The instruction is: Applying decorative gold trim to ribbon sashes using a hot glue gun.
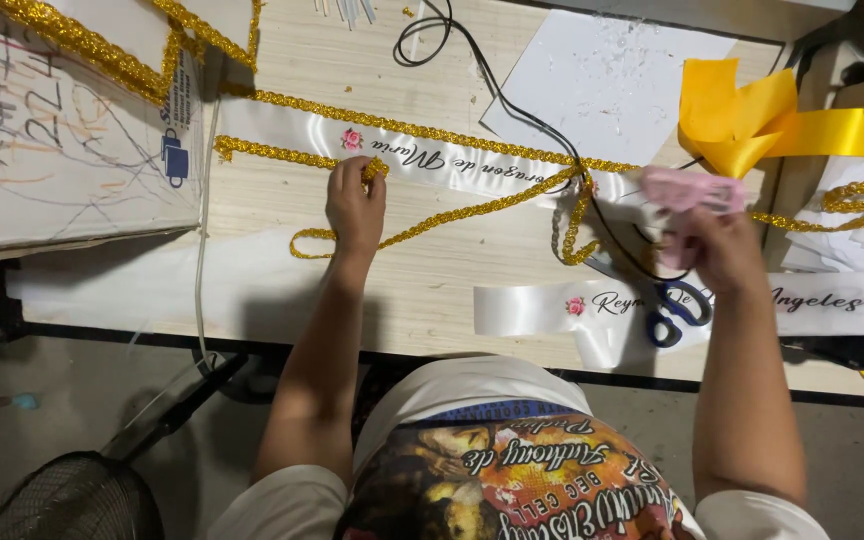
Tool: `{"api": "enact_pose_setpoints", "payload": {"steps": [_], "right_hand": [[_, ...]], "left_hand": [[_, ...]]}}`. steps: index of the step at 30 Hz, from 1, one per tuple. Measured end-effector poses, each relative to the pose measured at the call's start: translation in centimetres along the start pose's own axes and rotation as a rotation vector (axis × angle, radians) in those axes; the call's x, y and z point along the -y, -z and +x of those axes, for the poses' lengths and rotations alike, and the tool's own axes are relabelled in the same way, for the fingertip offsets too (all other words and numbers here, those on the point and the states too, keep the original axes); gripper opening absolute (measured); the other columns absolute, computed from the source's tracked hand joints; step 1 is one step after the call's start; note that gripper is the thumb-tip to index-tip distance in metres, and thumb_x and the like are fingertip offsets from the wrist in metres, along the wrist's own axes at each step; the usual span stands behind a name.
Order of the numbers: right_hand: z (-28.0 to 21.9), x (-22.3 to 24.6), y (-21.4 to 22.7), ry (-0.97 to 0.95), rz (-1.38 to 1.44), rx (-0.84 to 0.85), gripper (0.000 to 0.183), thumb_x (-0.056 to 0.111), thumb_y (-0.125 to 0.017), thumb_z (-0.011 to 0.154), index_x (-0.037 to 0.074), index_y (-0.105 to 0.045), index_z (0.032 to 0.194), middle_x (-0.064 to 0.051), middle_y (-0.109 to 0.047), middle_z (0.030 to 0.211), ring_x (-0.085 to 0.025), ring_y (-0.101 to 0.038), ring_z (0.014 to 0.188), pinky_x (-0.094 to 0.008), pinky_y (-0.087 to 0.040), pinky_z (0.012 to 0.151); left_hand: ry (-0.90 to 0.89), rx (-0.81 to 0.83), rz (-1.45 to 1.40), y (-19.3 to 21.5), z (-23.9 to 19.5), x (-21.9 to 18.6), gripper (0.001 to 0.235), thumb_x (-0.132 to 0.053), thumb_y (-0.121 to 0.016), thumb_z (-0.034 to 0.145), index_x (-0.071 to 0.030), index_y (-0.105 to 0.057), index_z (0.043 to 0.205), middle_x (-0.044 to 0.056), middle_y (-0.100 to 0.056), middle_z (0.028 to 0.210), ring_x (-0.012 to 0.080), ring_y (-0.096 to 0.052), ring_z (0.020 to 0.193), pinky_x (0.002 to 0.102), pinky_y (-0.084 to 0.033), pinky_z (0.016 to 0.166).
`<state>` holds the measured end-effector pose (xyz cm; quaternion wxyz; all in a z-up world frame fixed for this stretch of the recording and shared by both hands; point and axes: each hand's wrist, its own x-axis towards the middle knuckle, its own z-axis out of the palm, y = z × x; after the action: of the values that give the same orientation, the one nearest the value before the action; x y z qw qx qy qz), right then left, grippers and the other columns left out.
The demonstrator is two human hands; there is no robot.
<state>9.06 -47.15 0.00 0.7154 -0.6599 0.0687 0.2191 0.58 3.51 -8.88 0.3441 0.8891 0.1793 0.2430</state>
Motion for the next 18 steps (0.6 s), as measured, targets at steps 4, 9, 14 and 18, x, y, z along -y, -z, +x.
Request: {"api": "enact_pose_setpoints", "payload": {"steps": [4, 9, 14, 18], "right_hand": [[1.9, 0.3, -0.3, 0.105, 0.167, -0.212, 0.035, 0.005, -0.064, 0.107, 0.002, -0.052, 0.139, -0.013, -0.066, 0.122, -0.019, -0.070, 0.101, -0.035, -0.063, 0.091], [8.9, -5.7, 2.3, 0.393, -0.134, -0.365, 0.038, 0.002, -0.069, 0.105, 0.004, -0.054, 0.140, -0.008, -0.064, 0.118, -0.016, -0.065, 0.100, -0.030, -0.055, 0.088], [13.1, -6.1, 0.0, 0.472, -0.283, -0.208, 0.032, 0.002, -0.069, 0.109, 0.000, -0.054, 0.137, -0.005, -0.064, 0.127, -0.013, -0.064, 0.114, -0.027, -0.054, 0.099], [14.2, -6.7, -0.6, 0.369, -0.423, -0.208, 0.032, 0.006, -0.071, 0.106, 0.001, -0.057, 0.135, -0.007, -0.061, 0.117, -0.014, -0.057, 0.103, -0.027, -0.048, 0.089]], "left_hand": [[-0.102, -0.055, 0.044, -0.1, -0.2, 0.3, 0.032, -0.007, -0.083, 0.085, -0.004, -0.065, 0.112, 0.011, -0.066, 0.113, 0.0301, -0.066, 0.101, 0.038, -0.057, 0.084], [0.028, 0.084, -0.122, -0.2, -0.6, 0.8, 0.044, 0.003, -0.082, 0.079, -0.006, -0.063, 0.118, 0.008, -0.063, 0.120, 0.0211, -0.070, 0.104, 0.032, -0.060, 0.089], [0.011, 0.070, -0.071, 0.5, -0.4, 0.0, 0.044, 0.002, -0.083, 0.079, -0.007, -0.064, 0.117, 0.007, -0.065, 0.116, 0.0202, -0.070, 0.102, 0.032, -0.060, 0.087], [-0.008, 0.075, -0.062, 0.5, -0.3, -0.2, 0.043, 0.000, -0.084, 0.077, -0.006, -0.064, 0.115, 0.007, -0.065, 0.115, 0.0200, -0.069, 0.101, 0.033, -0.059, 0.085]]}}
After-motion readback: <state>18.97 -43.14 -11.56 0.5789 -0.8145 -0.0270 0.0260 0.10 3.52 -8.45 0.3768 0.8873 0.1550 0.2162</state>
